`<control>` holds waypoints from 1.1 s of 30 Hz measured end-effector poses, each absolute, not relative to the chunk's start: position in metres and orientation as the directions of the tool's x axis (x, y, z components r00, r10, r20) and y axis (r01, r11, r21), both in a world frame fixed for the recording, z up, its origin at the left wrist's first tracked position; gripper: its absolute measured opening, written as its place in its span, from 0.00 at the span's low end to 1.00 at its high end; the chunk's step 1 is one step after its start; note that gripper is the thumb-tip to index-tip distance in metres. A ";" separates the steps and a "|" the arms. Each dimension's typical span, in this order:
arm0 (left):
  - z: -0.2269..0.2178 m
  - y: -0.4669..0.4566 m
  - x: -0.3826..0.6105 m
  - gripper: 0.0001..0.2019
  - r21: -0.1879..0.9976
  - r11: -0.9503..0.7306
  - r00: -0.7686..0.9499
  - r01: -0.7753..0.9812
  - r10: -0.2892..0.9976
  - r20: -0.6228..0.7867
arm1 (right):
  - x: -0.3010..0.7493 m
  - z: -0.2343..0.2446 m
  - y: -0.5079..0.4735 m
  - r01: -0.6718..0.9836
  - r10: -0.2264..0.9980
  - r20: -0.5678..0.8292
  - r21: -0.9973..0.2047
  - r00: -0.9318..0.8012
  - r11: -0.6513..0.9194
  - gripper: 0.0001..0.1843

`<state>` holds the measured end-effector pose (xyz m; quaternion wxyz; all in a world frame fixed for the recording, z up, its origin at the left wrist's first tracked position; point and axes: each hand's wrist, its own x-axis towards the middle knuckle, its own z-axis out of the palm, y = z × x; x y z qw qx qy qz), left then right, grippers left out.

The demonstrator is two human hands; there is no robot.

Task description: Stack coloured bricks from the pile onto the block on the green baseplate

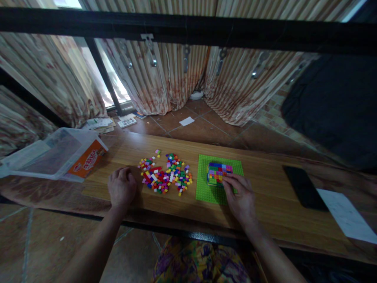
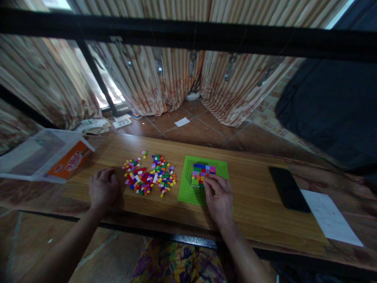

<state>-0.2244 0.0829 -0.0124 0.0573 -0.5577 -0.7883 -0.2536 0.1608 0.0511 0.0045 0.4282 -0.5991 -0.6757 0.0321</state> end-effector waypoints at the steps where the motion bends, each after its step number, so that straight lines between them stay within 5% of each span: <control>1: -0.012 0.083 -0.225 0.17 0.337 0.252 -0.373 0.907 0.851 0.370 | 0.162 0.005 0.052 0.770 0.835 0.536 -0.583 0.125 0.259 0.12; 6: -0.013 0.083 -0.225 0.17 0.341 0.259 -0.380 0.904 0.852 0.361 | 0.166 0.002 0.057 0.696 0.846 0.431 -0.711 0.314 0.104 0.20; 13: -0.013 0.083 -0.225 0.17 0.317 0.250 -0.363 0.915 0.853 0.375 | 0.155 -0.007 0.061 0.641 0.893 0.311 -0.767 0.324 0.035 0.31; 33: -0.013 0.084 -0.225 0.17 0.315 0.259 -0.370 0.913 0.851 0.373 | 0.149 -0.014 0.065 0.575 0.885 0.263 -0.818 0.385 -0.007 0.33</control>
